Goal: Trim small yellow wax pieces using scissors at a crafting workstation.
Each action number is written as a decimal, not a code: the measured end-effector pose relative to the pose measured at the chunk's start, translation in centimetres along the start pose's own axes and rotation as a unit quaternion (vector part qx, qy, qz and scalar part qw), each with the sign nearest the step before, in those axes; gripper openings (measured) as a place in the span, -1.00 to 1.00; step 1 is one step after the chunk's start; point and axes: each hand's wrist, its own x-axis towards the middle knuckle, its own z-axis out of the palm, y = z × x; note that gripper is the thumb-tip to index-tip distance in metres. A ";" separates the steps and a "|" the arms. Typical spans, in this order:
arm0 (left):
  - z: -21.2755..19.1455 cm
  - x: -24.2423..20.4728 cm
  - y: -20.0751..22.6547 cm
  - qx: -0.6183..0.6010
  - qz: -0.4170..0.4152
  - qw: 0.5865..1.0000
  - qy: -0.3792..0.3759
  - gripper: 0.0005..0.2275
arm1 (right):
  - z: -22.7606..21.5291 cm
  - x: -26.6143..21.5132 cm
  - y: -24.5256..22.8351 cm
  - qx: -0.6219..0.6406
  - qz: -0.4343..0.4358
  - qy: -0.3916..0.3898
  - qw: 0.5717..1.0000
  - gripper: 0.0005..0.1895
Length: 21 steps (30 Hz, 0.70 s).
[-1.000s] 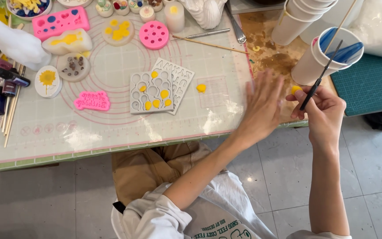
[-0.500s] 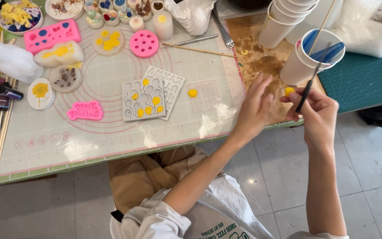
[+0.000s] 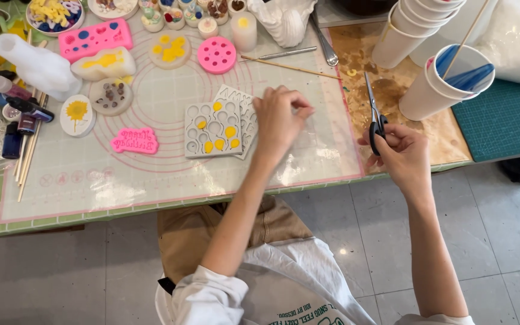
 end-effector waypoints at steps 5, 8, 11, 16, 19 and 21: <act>-0.6 1.3 -3.3 0.121 -0.001 0.992 -0.041 -0.88 | -0.3 0.1 -0.2 0.038 0.019 0.007 0.999 -0.89; -1.9 0.0 -3.4 0.168 0.047 0.984 -0.024 -0.87 | -1.2 -0.1 0.4 0.091 0.031 0.009 0.995 -0.85; -3.3 -1.8 -2.9 0.233 0.053 0.970 -0.049 -0.89 | -2.3 0.0 2.2 0.134 0.034 -0.001 0.990 -0.78; -3.5 -2.6 -2.6 0.260 0.066 0.961 -0.072 -0.85 | -2.5 -0.9 3.5 0.232 0.066 -0.033 0.970 -0.68; -3.3 -2.2 -2.6 0.235 0.035 0.967 -0.089 -0.88 | -2.3 -1.2 3.6 0.196 0.092 -0.032 0.976 -0.67; -3.4 -2.0 -2.4 0.198 0.007 0.971 -0.133 -0.85 | -2.1 -1.5 3.4 0.148 0.110 -0.016 0.983 -0.68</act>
